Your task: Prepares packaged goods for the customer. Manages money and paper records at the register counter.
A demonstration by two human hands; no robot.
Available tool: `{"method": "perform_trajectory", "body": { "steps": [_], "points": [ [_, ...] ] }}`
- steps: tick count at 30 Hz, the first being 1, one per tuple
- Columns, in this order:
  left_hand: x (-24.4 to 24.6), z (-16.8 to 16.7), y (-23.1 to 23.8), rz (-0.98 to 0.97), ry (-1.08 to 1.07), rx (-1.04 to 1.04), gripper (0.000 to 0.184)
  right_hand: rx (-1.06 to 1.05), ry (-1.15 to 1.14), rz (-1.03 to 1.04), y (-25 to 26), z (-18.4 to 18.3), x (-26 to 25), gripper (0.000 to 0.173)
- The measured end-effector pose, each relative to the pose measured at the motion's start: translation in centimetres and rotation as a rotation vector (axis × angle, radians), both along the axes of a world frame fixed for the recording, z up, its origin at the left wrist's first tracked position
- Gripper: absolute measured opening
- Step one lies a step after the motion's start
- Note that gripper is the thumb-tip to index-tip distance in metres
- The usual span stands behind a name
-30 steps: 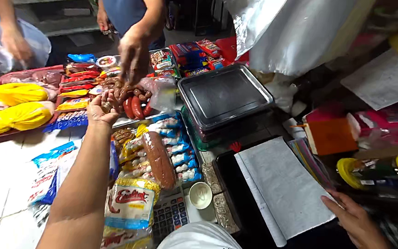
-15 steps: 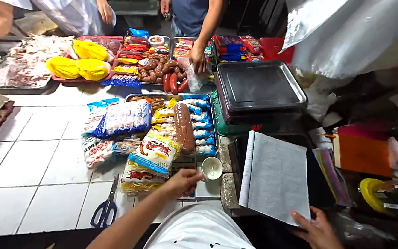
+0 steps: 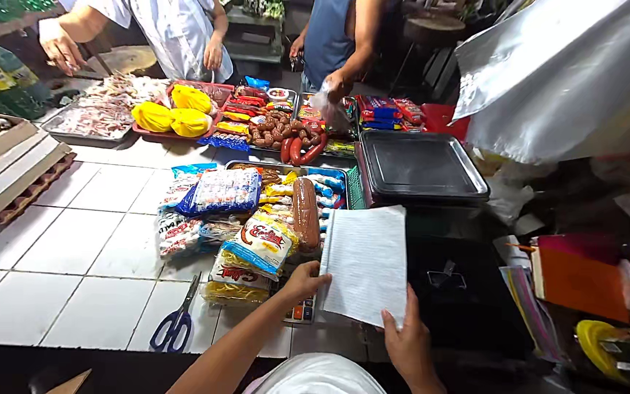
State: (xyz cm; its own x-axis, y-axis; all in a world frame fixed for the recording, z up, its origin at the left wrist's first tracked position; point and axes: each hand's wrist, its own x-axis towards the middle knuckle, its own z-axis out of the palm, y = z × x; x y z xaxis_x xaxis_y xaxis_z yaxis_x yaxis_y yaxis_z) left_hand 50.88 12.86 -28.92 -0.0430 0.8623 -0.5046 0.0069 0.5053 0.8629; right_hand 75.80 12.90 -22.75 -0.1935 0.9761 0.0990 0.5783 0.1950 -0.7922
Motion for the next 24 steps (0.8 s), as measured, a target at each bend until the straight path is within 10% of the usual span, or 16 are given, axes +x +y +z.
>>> {"method": "perform_trajectory", "body": {
  "steps": [4, 9, 16, 21, 24],
  "points": [
    [-0.9, -1.5, 0.4, -0.022, 0.158, -0.019, 0.033, 0.051, -0.369, 0.166, 1.3, 0.5, -1.6, 0.074],
    [0.2, -2.1, -1.0, -0.035, 0.334, -0.008, 0.031, 0.361, -0.225, -0.114, 3.5, 2.3, 5.6, 0.045],
    [1.9, 0.1, -5.0, 0.009, 0.525, 0.125, 0.028, -0.326, 0.741, -1.044, 2.6, 0.8, 16.1, 0.045],
    [0.2, 0.4, -1.6, -0.027, 0.691, 0.073, 0.03, 0.292, 0.004, -0.486, 4.0, -0.3, 14.6, 0.028],
    [-0.9, 0.2, 0.2, -0.149, 0.707, -0.015, 0.036, 0.255, -0.282, -0.142, 9.2, 1.0, 11.8, 0.032]
  ]
}}
